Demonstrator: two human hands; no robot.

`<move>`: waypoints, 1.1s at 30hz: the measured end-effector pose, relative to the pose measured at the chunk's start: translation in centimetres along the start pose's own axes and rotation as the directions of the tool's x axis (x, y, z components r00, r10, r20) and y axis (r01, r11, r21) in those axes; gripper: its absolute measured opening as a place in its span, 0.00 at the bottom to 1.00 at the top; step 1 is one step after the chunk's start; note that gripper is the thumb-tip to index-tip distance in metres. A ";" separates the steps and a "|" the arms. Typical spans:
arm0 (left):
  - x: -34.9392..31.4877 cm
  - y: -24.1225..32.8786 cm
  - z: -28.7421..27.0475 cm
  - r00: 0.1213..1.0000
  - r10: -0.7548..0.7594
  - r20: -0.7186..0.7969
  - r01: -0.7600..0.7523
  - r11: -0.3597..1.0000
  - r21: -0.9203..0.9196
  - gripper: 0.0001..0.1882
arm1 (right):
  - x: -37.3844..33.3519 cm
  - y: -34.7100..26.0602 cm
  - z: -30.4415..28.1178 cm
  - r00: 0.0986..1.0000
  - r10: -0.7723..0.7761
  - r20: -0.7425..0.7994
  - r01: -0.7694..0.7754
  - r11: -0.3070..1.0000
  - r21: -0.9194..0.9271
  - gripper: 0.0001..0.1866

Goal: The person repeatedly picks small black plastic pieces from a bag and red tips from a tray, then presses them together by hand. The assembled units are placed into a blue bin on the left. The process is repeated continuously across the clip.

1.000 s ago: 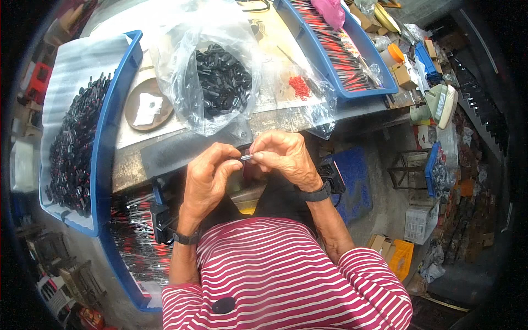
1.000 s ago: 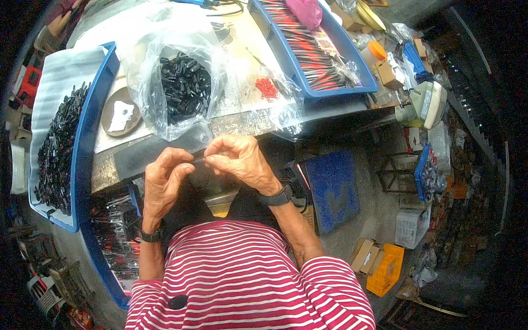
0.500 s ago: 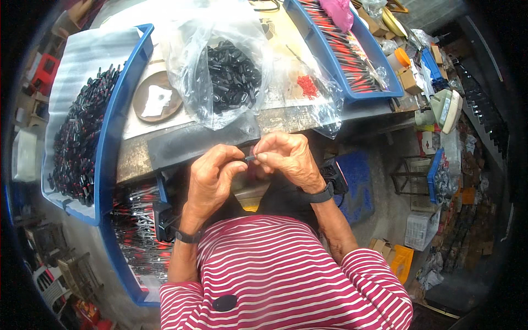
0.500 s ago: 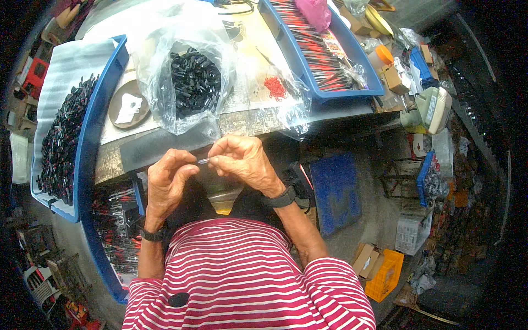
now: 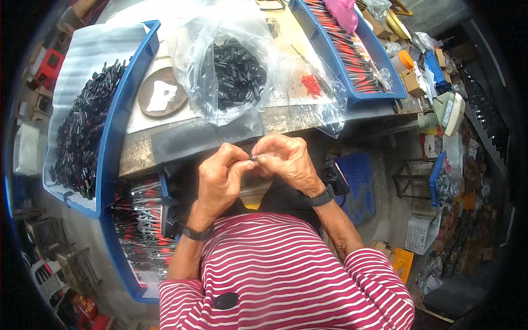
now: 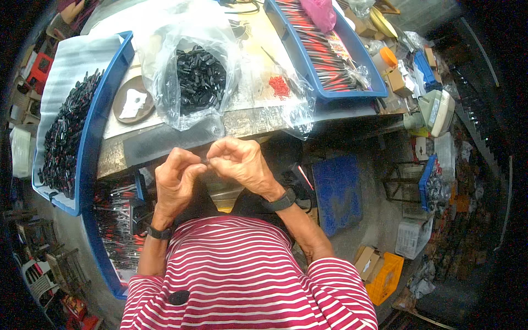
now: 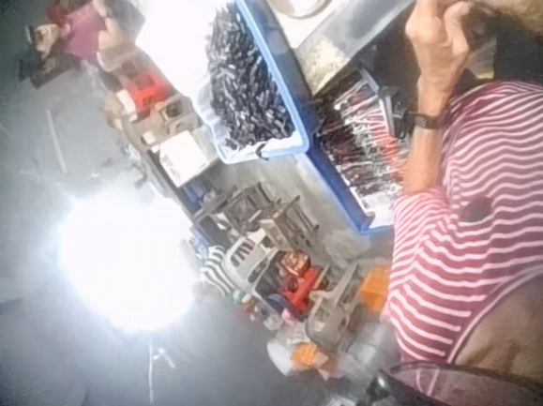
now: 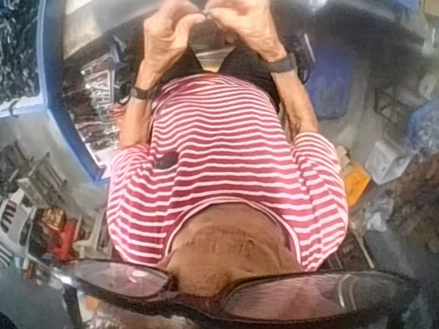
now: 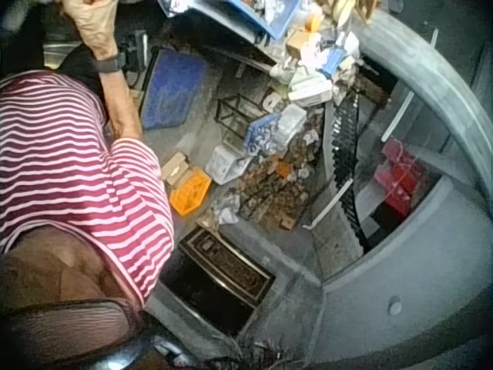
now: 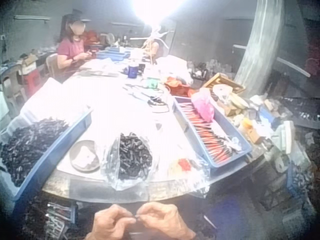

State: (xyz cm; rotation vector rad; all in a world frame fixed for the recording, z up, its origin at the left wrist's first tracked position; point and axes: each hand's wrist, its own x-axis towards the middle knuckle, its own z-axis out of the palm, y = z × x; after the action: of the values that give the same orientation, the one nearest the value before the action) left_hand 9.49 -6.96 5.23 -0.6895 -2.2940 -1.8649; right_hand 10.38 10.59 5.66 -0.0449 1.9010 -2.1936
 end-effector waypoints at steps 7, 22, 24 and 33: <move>-0.2 -0.2 -0.5 0.991 -0.130 0.013 0.131 0.988 -0.080 0.05 | 0.2 -0.2 0.9 1.000 -0.005 0.024 0.004 0.998 0.055 0.07; 5.6 0.3 -12.7 0.664 -0.073 -0.744 -0.153 0.961 -0.231 0.10 | 0.6 1.3 -0.5 0.989 -0.109 -0.098 0.117 0.990 0.081 0.10; 6.8 -0.2 -14.8 0.497 -0.100 -0.862 -0.049 0.989 -0.142 0.17 | 0.7 1.3 -0.1 0.993 -0.096 -0.075 0.099 0.994 0.041 0.10; 6.2 -1.6 -9.7 0.734 -0.162 -0.659 0.099 0.986 -0.132 0.08 | 0.7 0.5 -2.1 0.963 -0.167 -0.213 0.155 0.985 -0.071 0.08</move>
State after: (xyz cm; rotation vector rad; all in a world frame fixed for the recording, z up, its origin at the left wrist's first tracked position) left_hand 1.43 -14.66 8.34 0.1594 -1.8136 -1.8596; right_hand 9.36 12.47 4.76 0.0351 2.1433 -2.3375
